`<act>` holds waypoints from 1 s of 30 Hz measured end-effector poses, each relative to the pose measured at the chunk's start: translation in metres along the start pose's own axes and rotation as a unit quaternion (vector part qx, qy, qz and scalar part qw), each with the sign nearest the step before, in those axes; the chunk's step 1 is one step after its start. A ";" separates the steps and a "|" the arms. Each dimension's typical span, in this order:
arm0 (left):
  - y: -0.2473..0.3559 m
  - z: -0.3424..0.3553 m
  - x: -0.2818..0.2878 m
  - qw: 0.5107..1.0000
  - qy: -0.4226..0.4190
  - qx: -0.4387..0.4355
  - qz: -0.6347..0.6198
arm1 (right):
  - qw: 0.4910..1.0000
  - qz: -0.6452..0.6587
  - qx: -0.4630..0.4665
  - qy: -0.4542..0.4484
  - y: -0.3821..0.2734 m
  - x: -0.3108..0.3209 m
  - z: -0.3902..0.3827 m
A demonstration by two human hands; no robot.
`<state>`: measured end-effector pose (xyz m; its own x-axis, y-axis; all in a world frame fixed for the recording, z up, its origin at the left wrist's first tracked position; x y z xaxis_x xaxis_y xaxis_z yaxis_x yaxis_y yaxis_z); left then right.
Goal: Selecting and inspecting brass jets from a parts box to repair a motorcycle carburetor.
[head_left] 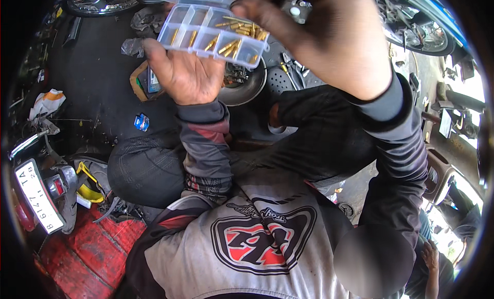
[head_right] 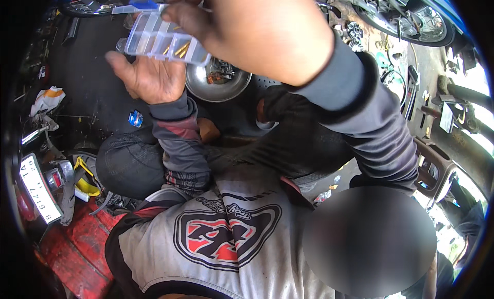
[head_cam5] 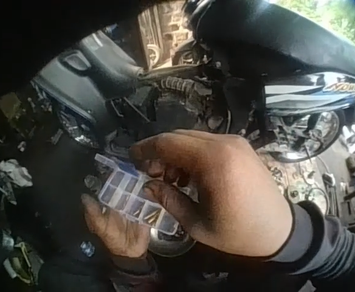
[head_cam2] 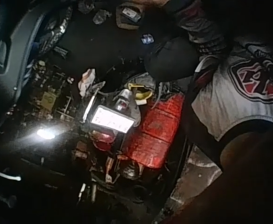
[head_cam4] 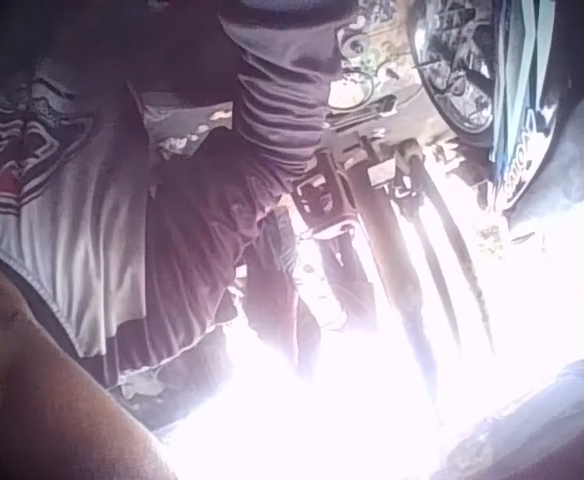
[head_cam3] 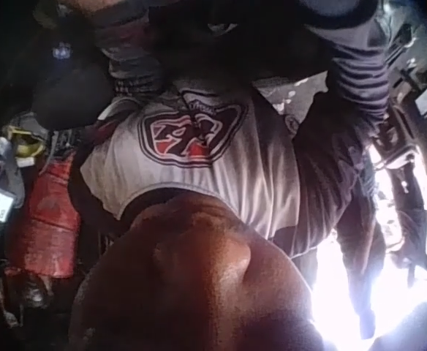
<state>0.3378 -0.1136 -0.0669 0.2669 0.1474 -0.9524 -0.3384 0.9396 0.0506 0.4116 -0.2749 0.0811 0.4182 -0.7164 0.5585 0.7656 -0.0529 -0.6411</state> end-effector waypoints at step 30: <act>0.002 -0.018 -0.075 0.945 0.082 -0.063 0.311 | 0.923 0.289 -0.249 -0.051 -0.004 -0.008 -0.022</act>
Point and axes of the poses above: each hand's wrist, its own z-axis towards the middle knuckle, its own x-axis out of the back of the hand, y = z × x, the point moved 6 cm from there along z, towards the middle knuckle, and after that the axes turned 4 degrees about -x, right-handed, at the moved point
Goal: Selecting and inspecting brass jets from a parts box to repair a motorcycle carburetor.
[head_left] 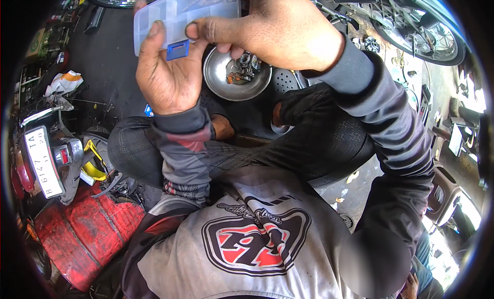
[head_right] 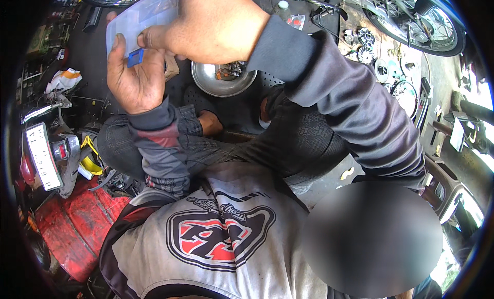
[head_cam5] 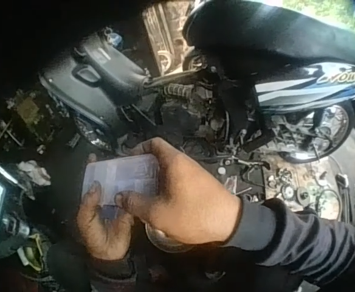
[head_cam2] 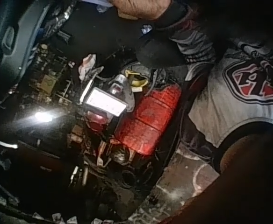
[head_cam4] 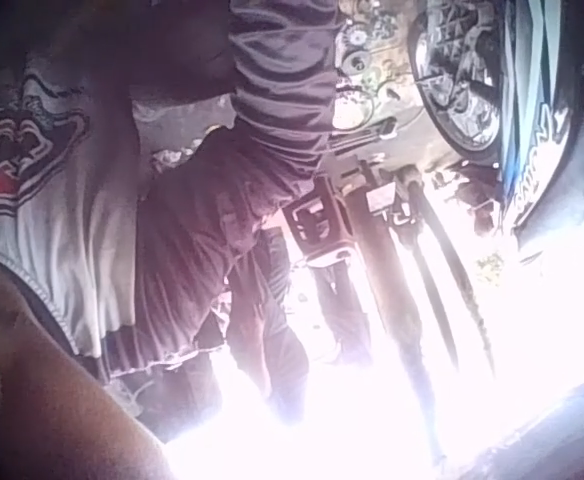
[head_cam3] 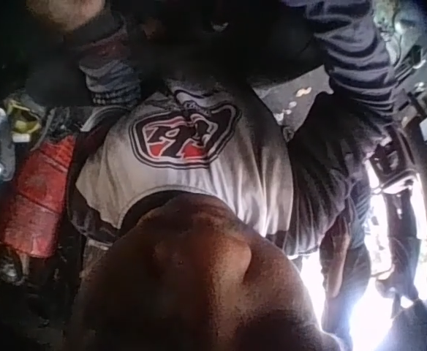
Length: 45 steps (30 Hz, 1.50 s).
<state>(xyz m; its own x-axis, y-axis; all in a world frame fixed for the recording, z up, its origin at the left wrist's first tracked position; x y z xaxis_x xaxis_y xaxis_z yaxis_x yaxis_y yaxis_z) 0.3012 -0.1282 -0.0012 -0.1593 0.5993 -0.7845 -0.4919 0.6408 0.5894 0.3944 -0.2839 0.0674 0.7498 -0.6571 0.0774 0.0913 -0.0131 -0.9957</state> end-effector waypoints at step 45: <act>0.048 -0.194 0.469 0.721 0.444 0.351 0.400 | 0.918 -0.373 -0.053 -0.121 0.070 -0.049 0.059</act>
Point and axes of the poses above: each hand's wrist, its own z-axis towards the middle knuckle, its own x-axis out of the back of the hand, y = z × x, the point moved 6 cm from there along z, towards the middle knuckle, and after that the axes turned 4 degrees about -x, right-handed, at the moved point
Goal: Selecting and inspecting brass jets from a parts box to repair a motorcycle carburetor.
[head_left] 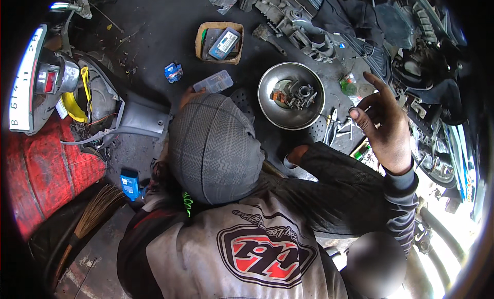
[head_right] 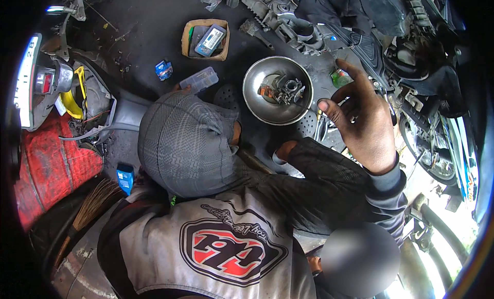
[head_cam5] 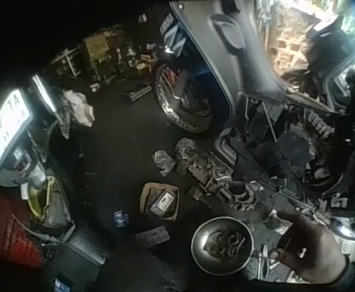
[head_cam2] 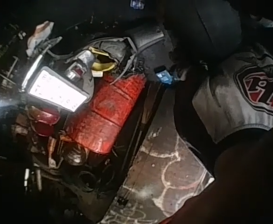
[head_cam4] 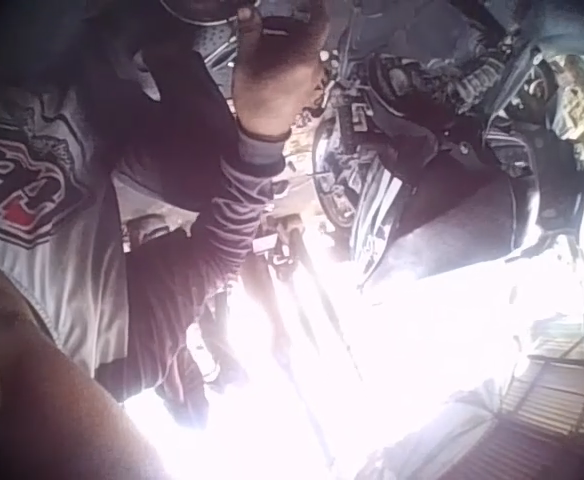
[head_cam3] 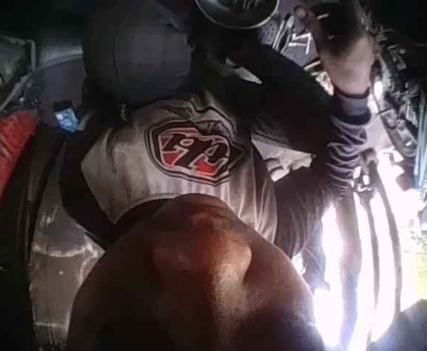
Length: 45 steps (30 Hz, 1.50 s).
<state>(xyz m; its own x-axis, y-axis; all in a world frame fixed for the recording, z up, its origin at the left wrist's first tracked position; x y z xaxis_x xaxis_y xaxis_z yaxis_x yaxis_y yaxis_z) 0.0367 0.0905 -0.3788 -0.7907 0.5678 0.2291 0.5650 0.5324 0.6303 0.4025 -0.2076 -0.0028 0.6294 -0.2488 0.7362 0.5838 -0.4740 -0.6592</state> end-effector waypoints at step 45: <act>0.365 -0.346 -0.215 0.656 -0.604 -0.409 0.190 | 0.901 -0.079 0.353 0.239 -0.080 0.063 -0.048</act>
Point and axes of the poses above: each hand's wrist, its own z-axis towards the middle knuckle, its own x-axis out of the back of the hand, y = z × x, the point moved 6 cm from there along z, towards the middle knuckle, and after that the axes turned 4 degrees about -x, right-handed, at the moved point
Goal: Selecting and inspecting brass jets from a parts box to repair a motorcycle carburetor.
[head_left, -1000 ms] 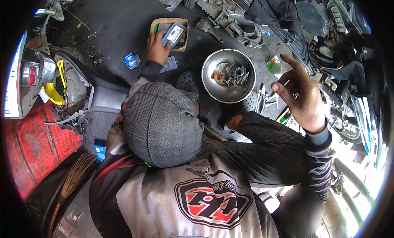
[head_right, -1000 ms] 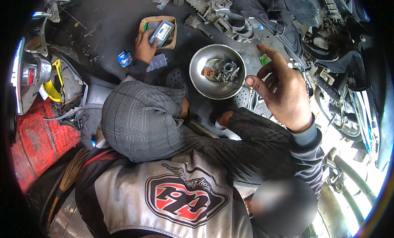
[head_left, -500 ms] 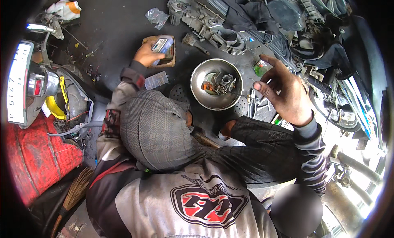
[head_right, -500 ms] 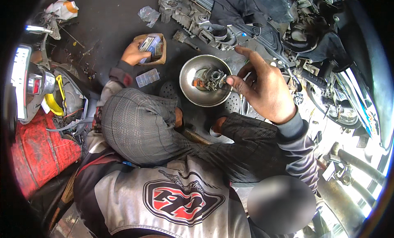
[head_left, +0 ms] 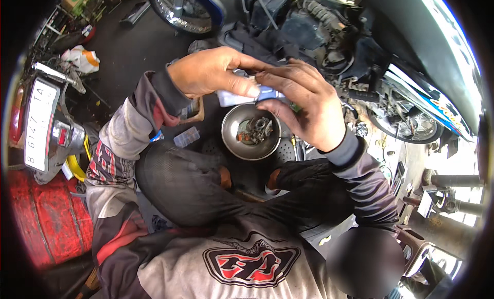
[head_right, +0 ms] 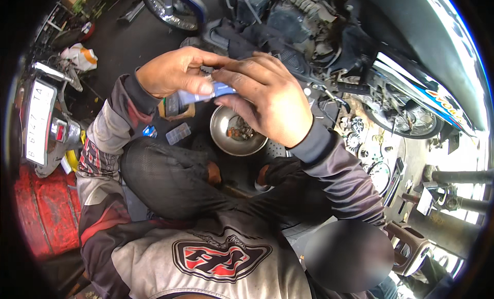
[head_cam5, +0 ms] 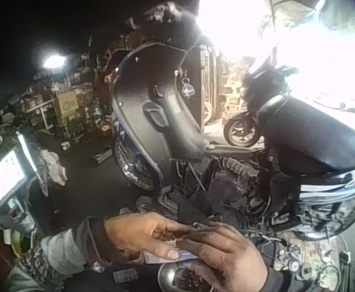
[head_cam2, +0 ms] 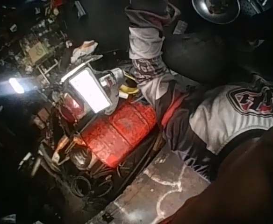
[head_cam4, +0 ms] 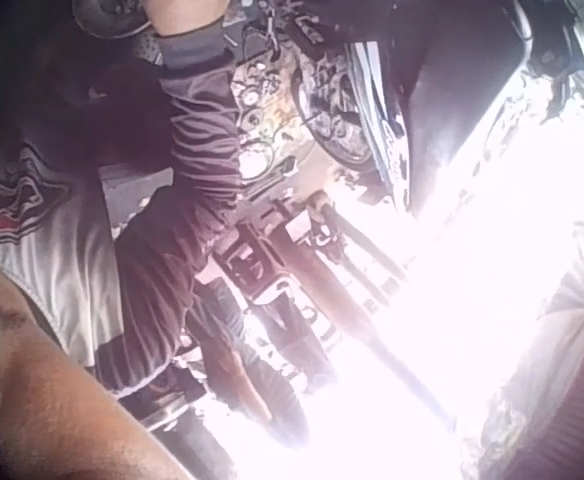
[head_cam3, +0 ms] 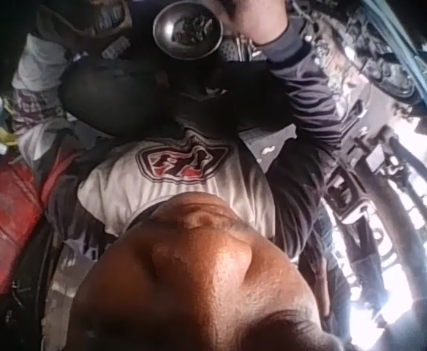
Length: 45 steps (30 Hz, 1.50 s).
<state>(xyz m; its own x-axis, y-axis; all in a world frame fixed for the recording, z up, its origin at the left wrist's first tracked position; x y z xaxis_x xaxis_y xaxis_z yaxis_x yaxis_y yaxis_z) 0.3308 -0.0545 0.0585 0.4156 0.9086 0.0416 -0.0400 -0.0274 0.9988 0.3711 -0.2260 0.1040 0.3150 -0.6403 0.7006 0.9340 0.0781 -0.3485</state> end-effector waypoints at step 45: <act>-0.048 0.065 -0.102 0.802 0.102 -0.388 -0.443 | 0.934 -0.005 -0.255 0.252 0.041 0.089 -0.055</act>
<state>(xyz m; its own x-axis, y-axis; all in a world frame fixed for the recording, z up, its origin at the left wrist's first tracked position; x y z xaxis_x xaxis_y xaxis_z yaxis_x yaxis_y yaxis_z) 0.3495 -0.1734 0.0079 0.4394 0.4791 -0.7599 -0.3974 0.8623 0.3139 0.4281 -0.3215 0.1182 0.0682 -0.9273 0.3680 0.6948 -0.2206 -0.6846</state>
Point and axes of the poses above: each hand's wrist, its own z-axis towards the middle knuckle, its own x-axis out of the back of the hand, y = z × x, the point moved 6 cm from there along z, towards the middle knuckle, and after that the axes turned 4 degrees about -x, right-handed, at the moved point
